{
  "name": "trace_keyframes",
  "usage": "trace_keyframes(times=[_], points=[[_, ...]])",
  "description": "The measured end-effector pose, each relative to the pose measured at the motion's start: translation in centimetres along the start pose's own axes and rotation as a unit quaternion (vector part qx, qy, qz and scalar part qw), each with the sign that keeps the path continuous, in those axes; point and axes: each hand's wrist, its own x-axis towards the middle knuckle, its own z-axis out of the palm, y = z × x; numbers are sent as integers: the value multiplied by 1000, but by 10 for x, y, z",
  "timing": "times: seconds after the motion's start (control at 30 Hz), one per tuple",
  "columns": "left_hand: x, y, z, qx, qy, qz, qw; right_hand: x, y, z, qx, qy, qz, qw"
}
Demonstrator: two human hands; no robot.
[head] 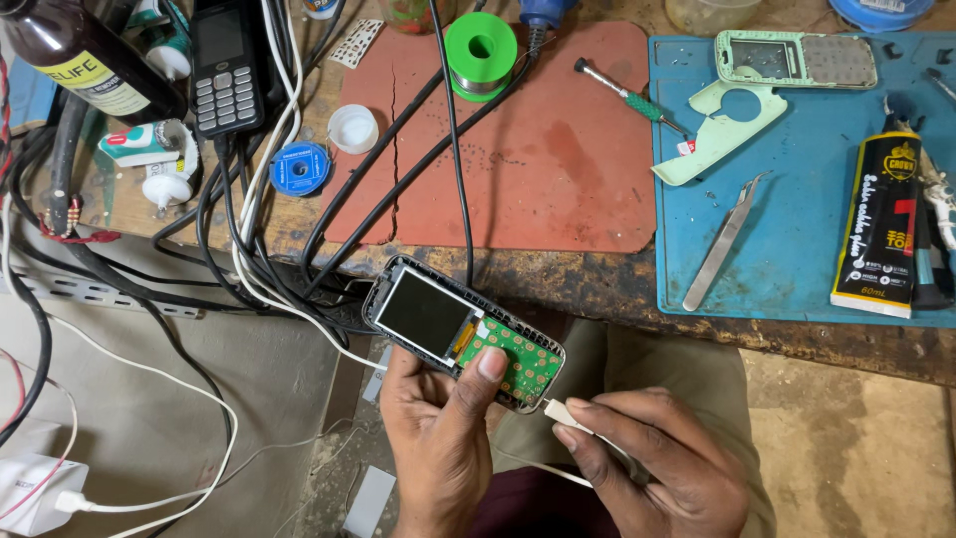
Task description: The person repairs a disassembled mobile phone on a cluttered workbench. They use tweezers to adjust components on the circuit board, clean the board with a cotton swab, insert a battery, and connect a charging cable. The phone screen lights up and shows a charging icon.
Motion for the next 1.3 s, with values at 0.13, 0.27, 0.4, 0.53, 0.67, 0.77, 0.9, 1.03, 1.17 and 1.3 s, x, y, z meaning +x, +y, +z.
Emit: trace_keyframes(times=[0.13,0.27,0.4,0.53,0.67,0.77,0.9,1.03,1.17,1.3], points=[[1,-1,-1,0,9,-17,1000,-1,3,1,63,-6,32,997],[2,-2,0,5,10,-23,1000,-2,4,-1,46,6,52,998],[-1,-6,3,13,15,-20,1000,-4,4,0,9,39,84,996],[-5,-12,5,23,28,-9,999,-6,3,1,-9,59,95,994],[-8,-16,7,29,26,5,999,-8,3,-1,-8,58,88,994],[-9,-16,9,30,29,-11,999,-8,4,-2,-8,59,80,995],[-10,-18,12,41,29,-1,999,-10,6,-2,-6,66,64,996],[-9,-19,8,22,8,-26,999,-16,8,1,22,69,49,996],[-6,-12,-3,17,6,-37,999,-29,11,5,31,18,-5,999],[-4,3,-20,50,32,-14,998,-48,20,1,36,-25,13,999]])
